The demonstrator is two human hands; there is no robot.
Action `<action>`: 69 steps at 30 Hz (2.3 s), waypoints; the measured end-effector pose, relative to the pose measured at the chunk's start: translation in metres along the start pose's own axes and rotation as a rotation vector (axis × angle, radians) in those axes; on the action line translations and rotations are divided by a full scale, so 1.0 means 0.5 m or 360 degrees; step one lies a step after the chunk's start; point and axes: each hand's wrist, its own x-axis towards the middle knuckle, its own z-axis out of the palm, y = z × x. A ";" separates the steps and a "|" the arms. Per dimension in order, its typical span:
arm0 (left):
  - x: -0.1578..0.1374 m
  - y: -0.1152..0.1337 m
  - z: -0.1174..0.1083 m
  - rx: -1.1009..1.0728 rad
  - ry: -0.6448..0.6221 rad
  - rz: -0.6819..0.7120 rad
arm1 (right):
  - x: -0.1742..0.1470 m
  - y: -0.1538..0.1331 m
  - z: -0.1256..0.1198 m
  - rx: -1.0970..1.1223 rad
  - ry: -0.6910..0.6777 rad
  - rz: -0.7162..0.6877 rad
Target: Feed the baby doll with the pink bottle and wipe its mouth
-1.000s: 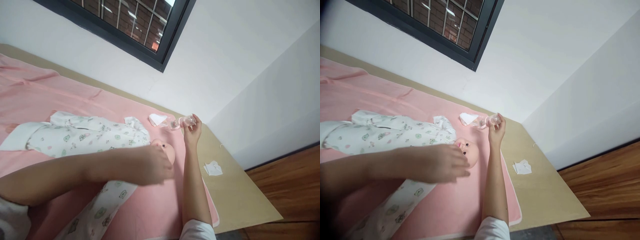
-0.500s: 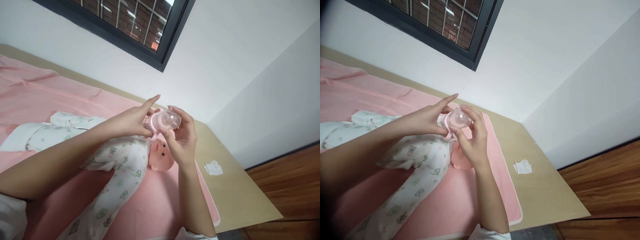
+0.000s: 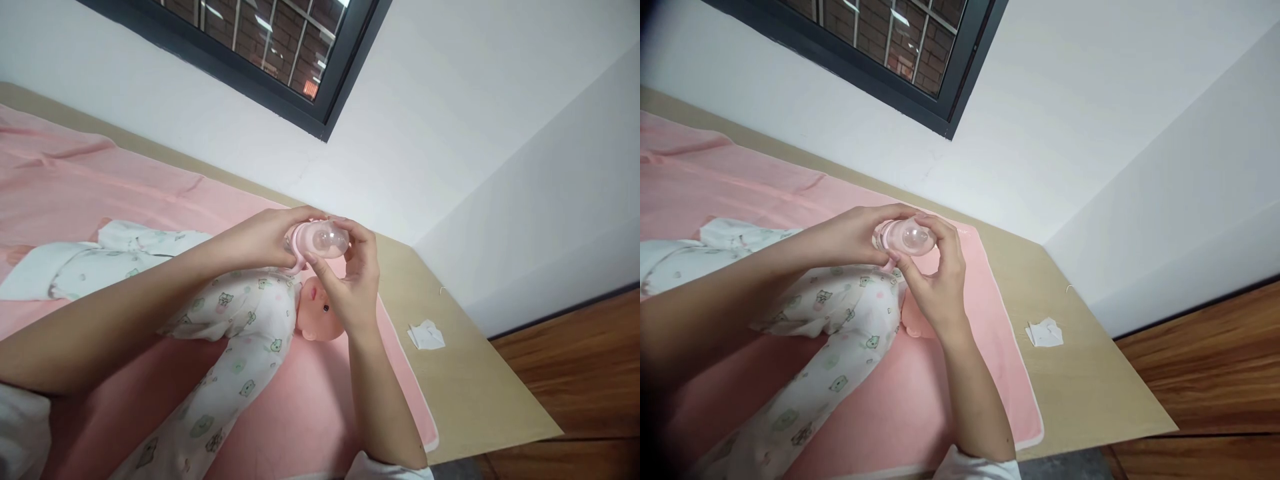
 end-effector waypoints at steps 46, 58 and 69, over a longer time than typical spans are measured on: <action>0.008 -0.013 -0.022 0.0367 -0.0087 0.0007 | 0.001 0.018 -0.005 0.0090 -0.0188 0.0218; 0.013 -0.034 -0.028 0.0392 -0.0135 -0.0003 | 0.002 0.017 0.000 0.0154 -0.0172 0.0295; 0.013 -0.038 -0.059 0.0348 -0.0043 -0.0178 | 0.017 0.042 -0.037 0.0070 0.0171 0.0281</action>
